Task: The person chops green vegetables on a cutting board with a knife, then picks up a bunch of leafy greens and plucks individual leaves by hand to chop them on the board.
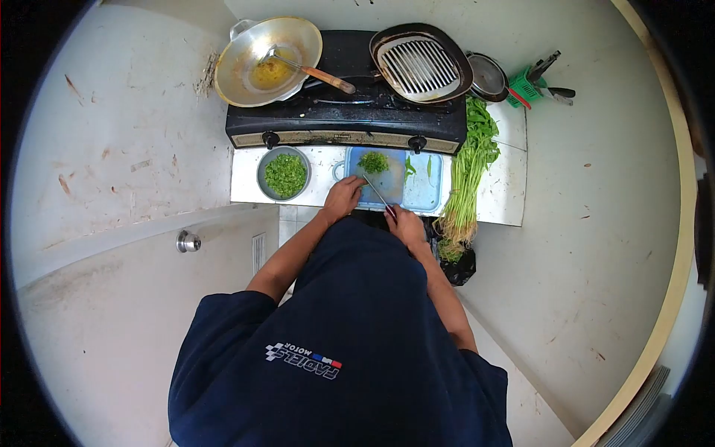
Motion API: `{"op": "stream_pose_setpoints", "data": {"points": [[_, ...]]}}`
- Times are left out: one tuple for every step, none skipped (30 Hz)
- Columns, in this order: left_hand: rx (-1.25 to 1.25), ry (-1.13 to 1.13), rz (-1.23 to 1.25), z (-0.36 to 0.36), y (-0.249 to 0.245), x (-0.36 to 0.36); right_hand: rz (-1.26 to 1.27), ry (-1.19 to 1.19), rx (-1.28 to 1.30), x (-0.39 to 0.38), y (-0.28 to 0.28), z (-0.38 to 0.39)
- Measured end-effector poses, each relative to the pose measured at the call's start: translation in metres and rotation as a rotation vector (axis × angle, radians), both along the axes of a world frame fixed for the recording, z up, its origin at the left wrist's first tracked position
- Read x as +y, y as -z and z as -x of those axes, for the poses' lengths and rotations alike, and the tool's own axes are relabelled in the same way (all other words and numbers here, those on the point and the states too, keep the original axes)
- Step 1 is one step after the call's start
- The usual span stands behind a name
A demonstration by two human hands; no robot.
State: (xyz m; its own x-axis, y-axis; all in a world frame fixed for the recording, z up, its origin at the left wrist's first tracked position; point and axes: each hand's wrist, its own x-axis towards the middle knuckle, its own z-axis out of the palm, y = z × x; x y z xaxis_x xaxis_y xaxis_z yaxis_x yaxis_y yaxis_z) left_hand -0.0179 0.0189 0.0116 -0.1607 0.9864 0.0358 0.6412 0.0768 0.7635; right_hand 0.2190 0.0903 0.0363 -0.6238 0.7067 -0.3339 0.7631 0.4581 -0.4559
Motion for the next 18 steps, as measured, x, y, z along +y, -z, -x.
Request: {"op": "stream_pose_setpoints", "data": {"points": [[0.004,-0.001,0.007,-0.001,0.001,0.000,0.003,0.010,-0.014,0.000,0.000,-0.001],[-0.007,0.000,0.015,-0.001,0.002,0.000,0.013,0.018,0.004,0.000,0.000,-0.003],[-0.018,-0.001,0.023,-0.001,0.002,0.000,0.024,0.025,0.022,0.000,-0.001,-0.004],[-0.028,-0.004,0.032,0.000,0.001,0.000,0.035,0.030,0.040,0.001,-0.002,-0.005],[-0.023,-0.001,0.023,0.000,0.001,0.000,0.040,0.030,0.072,0.003,-0.001,-0.006],[-0.018,0.001,0.013,0.000,0.002,0.000,0.045,0.030,0.105,0.004,0.002,-0.007],[-0.011,0.003,0.002,0.001,0.002,-0.001,0.050,0.030,0.140,0.005,0.005,-0.008],[-0.014,0.002,-0.005,0.001,0.001,-0.001,0.054,0.034,0.148,0.005,0.008,-0.008],[-0.017,0.002,-0.014,0.001,0.000,-0.001,0.057,0.040,0.156,0.005,0.005,-0.006],[-0.021,0.004,-0.024,0.001,-0.001,-0.001,0.059,0.047,0.164,0.005,0.002,-0.005],[-0.022,0.006,-0.022,0.001,-0.003,-0.001,0.061,0.031,0.166,0.006,-0.001,-0.003],[-0.024,0.007,-0.020,0.002,-0.002,-0.002,0.063,0.015,0.168,0.007,-0.002,-0.002],[-0.025,0.006,-0.019,0.002,-0.002,-0.002,0.064,-0.002,0.170,0.008,-0.003,0.000],[-0.023,0.005,-0.027,0.002,-0.001,-0.002,0.058,-0.008,0.164,0.008,-0.004,0.002],[-0.020,0.002,-0.035,0.002,-0.001,-0.001,0.052,-0.015,0.158,0.007,-0.003,0.003],[-0.018,0.000,-0.043,0.002,0.000,-0.001,0.046,-0.022,0.151,0.007,-0.002,0.005],[-0.014,-0.003,-0.039,0.002,0.001,-0.001,0.047,-0.028,0.137,0.007,-0.001,0.005],[-0.010,-0.005,-0.033,0.002,0.001,-0.001,0.049,-0.033,0.122,0.007,-0.001,0.006]]}}
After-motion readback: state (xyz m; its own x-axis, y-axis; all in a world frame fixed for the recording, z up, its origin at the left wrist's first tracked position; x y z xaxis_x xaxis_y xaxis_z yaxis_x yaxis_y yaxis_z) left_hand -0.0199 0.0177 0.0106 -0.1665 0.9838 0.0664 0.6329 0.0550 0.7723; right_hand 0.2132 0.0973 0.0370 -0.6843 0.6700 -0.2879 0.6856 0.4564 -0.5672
